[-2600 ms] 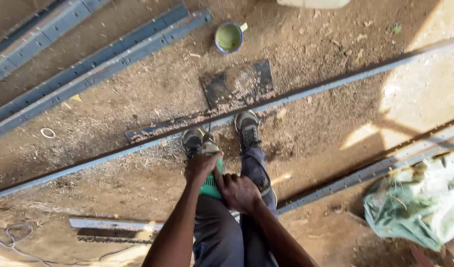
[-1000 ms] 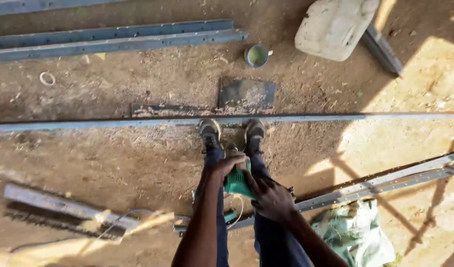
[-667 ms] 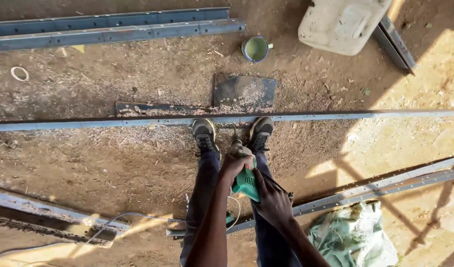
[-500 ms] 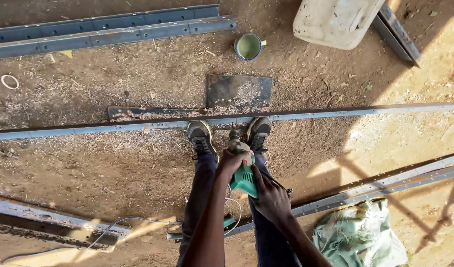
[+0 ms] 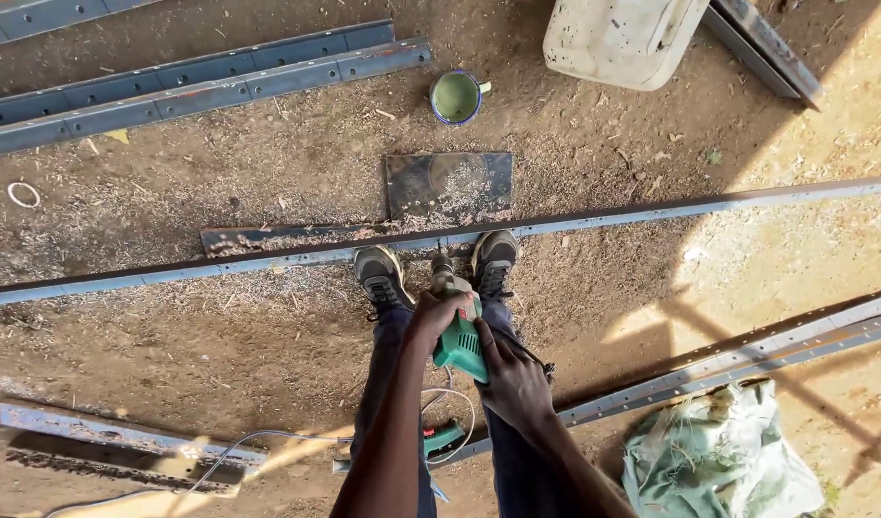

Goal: Using a power drill to create holes in long metal beams laid out on the ground.

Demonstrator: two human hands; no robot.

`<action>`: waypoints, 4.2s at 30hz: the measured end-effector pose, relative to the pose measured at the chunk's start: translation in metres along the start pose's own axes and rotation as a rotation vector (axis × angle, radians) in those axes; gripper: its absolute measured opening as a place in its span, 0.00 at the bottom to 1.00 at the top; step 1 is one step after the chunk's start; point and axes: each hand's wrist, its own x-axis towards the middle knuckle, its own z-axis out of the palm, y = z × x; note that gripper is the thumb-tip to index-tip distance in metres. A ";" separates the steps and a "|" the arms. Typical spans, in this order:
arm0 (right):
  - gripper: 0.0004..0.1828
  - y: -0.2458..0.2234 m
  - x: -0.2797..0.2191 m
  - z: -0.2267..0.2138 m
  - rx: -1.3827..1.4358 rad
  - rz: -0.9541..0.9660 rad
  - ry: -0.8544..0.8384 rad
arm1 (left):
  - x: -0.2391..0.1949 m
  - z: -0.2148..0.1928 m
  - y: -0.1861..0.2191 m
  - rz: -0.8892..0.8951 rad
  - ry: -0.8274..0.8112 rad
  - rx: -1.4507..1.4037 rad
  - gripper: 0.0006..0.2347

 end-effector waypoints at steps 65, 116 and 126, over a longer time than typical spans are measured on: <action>0.10 -0.012 0.017 0.033 -0.249 -0.328 0.052 | -0.063 -0.018 -0.012 1.262 0.576 1.420 0.03; 0.22 0.003 0.049 -0.060 0.092 -0.184 -0.197 | -0.029 -0.005 -0.019 1.187 0.536 1.137 0.03; 0.23 -0.001 0.051 -0.070 0.110 -0.149 -0.249 | -0.034 -0.007 -0.013 1.168 0.495 1.150 0.03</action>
